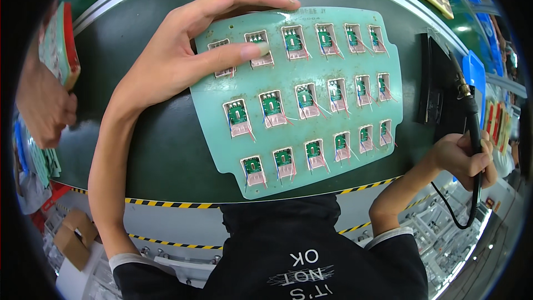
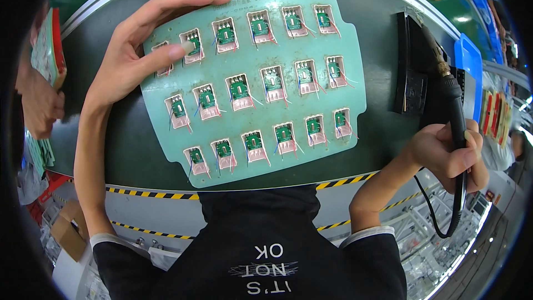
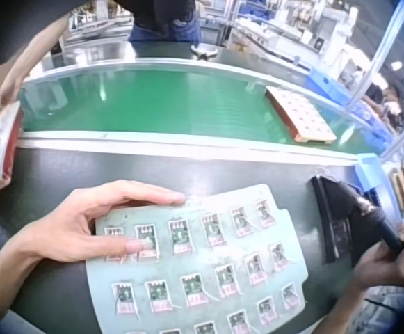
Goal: Soldering electronic components onto a printed circuit board.
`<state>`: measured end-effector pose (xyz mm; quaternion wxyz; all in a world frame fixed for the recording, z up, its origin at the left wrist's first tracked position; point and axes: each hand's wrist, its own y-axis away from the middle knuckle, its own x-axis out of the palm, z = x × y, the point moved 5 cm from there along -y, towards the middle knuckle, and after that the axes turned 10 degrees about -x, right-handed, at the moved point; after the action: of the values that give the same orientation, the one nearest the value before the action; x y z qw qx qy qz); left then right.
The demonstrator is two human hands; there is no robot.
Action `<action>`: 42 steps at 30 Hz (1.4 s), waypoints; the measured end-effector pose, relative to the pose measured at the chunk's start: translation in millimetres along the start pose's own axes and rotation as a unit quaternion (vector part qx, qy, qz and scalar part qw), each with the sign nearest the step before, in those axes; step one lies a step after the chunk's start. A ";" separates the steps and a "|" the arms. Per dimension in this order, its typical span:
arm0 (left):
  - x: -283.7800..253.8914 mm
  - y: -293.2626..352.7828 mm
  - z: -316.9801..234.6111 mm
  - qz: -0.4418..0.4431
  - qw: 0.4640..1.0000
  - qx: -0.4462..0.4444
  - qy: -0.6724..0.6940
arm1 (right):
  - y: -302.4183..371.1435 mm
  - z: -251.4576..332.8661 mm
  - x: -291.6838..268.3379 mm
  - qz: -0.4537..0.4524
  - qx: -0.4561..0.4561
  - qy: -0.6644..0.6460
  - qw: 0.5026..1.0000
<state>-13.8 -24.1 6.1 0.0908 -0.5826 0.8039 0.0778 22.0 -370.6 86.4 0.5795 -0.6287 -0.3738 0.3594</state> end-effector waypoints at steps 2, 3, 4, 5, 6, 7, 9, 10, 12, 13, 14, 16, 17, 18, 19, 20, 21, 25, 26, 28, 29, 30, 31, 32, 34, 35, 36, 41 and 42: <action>1.0 0.6 0.4 -0.008 1.000 0.004 -0.008 | 0.6 -1.1 -1.0 -0.003 0.006 -0.013 1.000; 1.4 -1.1 1.3 -0.012 1.000 0.014 -0.014 | 0.4 0.9 1.4 -0.002 -0.008 -0.013 1.000; 2.8 -2.5 2.7 -0.009 1.000 0.013 -0.014 | 0.1 2.8 1.9 0.000 -0.022 -0.012 1.000; 4.1 -3.6 3.3 -0.009 1.000 0.017 -0.013 | 0.0 2.6 -1.0 0.000 -0.020 -0.009 1.000; 3.9 -3.2 2.1 -0.012 1.000 0.019 -0.015 | 0.1 1.2 -3.5 -0.004 -0.015 -0.001 1.000; 3.7 -3.2 1.2 -0.011 1.000 0.018 -0.018 | -0.1 0.5 -5.4 -0.007 -0.009 0.008 1.000; 3.5 -2.5 -0.1 -0.019 0.999 0.018 -0.023 | -1.0 0.7 -1.2 -0.002 -0.010 -0.011 1.000; 5.5 -2.3 -0.3 -0.018 0.999 0.016 -0.024 | -0.9 1.0 1.2 0.006 -0.013 -0.031 0.999; 9.5 -4.3 -2.1 -0.046 0.999 0.018 -0.014 | 0.0 1.7 -0.2 0.003 -0.013 -0.018 1.000; 14.3 -5.5 -3.3 -0.045 0.999 0.018 -0.014 | 0.3 2.1 -1.2 -0.005 -0.011 -0.014 1.000; 16.7 -6.9 -2.4 -0.067 0.997 -0.005 0.027 | 0.5 2.2 -3.1 -0.012 -0.010 -0.010 1.000; 16.0 -21.9 12.0 -0.092 0.993 -0.028 0.066 | -0.7 1.0 -5.1 -0.008 -0.018 -0.014 1.000; 14.0 -37.3 17.5 0.005 0.961 0.216 0.172 | -1.2 2.3 -3.5 -0.013 -0.022 -0.018 1.000; 11.9 -32.0 4.3 0.103 0.851 0.442 0.264 | -2.3 2.8 -3.1 -0.017 -0.025 -0.020 0.999; 8.0 -30.1 8.0 0.101 0.850 0.433 0.283 | -3.1 3.3 -2.0 -0.017 -0.025 -0.021 0.999; 6.0 -29.9 10.7 0.103 0.837 0.445 0.302 | -3.8 4.3 -0.4 -0.018 -0.026 -0.021 0.999; 10.6 -34.6 7.5 0.108 0.819 0.458 0.329 | -3.3 4.2 -1.9 -0.011 -0.030 -0.016 0.999; 19.3 -18.0 -6.7 -0.122 0.983 -0.029 0.134 | -2.5 -1.1 -12.3 0.002 -0.027 0.006 1.000; 14.3 -6.0 -12.3 -0.134 0.982 -0.034 0.126 | -4.3 1.1 -6.8 -0.008 -0.023 -0.010 1.000; 17.4 -4.4 -4.6 -0.150 0.979 -0.038 0.133 | -3.7 1.1 -6.1 -0.004 -0.028 -0.014 0.999; 19.1 -4.2 -2.2 -0.158 0.977 -0.040 0.137 | -3.1 1.6 -5.3 -0.003 -0.026 -0.010 1.000; 21.7 -4.9 -2.6 -0.181 0.974 -0.052 0.123 | -2.6 1.1 -5.6 0.001 -0.026 -0.005 1.000; 23.5 -5.2 -1.9 -0.179 0.973 -0.057 0.132 | -1.8 1.0 -5.3 0.006 -0.028 -0.002 1.000; 23.5 -5.2 0.4 -0.177 0.972 -0.062 0.142 | -0.8 0.7 -4.9 0.009 -0.030 -0.003 1.000; 21.2 -4.5 2.7 -0.170 0.975 -0.061 0.131 | 0.3 -0.2 -5.7 0.011 -0.038 -0.004 0.999; 20.8 -5.1 3.2 -0.171 0.976 -0.061 0.118 | -0.2 -1.1 -6.2 0.014 -0.039 -0.002 0.999; 20.0 -4.5 2.8 -0.174 0.978 -0.061 0.103 | -0.4 -1.0 -5.5 0.015 -0.036 -0.005 0.999; 22.7 -3.5 0.4 -0.187 0.970 -0.072 0.139 | -1.9 -4.0 -8.2 -0.009 -0.024 0.012 1.000; 22.9 -4.6 0.4 -0.187 0.970 -0.074 0.135 | -1.5 -3.9 -9.8 -0.015 -0.022 0.018 0.999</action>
<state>-16.5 -46.6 0.2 -0.0486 -0.7329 0.6775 0.0392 20.9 -381.0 88.4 0.5774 -0.6424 -0.3801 0.3310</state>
